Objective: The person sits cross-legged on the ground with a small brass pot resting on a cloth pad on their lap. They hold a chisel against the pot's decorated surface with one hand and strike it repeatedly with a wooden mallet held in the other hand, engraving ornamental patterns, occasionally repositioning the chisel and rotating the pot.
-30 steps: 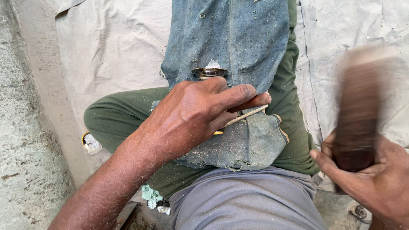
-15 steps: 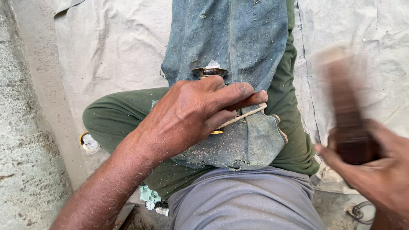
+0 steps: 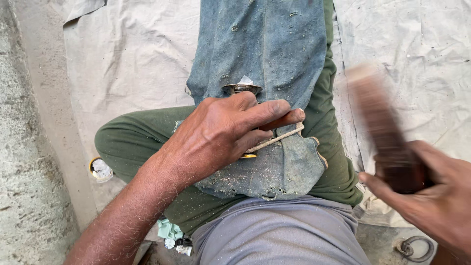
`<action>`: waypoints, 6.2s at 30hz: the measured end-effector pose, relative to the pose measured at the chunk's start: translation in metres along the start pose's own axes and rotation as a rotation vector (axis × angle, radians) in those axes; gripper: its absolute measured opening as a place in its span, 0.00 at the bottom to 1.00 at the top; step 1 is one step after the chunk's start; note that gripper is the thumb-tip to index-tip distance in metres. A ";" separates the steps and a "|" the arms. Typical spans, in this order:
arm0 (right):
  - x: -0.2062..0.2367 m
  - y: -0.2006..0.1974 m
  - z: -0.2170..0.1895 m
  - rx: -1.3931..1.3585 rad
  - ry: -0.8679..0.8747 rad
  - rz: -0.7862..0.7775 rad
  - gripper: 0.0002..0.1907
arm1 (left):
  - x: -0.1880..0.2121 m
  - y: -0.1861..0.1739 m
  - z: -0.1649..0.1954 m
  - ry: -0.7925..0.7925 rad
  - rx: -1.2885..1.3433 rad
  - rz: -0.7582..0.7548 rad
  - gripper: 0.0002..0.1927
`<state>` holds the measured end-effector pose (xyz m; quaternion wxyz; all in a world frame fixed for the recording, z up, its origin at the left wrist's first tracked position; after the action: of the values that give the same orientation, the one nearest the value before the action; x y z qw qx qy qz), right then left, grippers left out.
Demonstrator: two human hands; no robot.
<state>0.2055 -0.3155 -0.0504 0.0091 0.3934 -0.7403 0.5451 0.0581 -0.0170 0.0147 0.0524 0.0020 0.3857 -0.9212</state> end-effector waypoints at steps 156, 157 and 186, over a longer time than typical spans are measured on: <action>-0.034 -0.088 -0.138 -0.078 -0.264 0.299 0.14 | 0.019 -0.001 -0.029 0.040 0.282 0.344 0.26; -0.034 -0.085 -0.142 0.144 -0.288 0.297 0.14 | 0.020 -0.001 -0.029 0.037 0.283 0.342 0.26; -0.036 -0.079 -0.067 -0.013 -0.241 0.287 0.12 | 0.020 0.000 -0.034 0.025 0.365 0.361 0.25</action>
<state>0.2492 -0.2477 0.0243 -0.1550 0.3460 -0.7881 0.4850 0.0367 0.0055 -0.0099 0.2098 0.0918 0.2072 -0.9511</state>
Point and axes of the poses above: each hand's wrist, its own x-axis away from the middle knuckle, its own y-axis out of the palm, z = x × y, the point moved 8 cm from there along -x, towards the middle knuckle, and after that the axes turned 2 degrees about z, right-handed, at the moved point
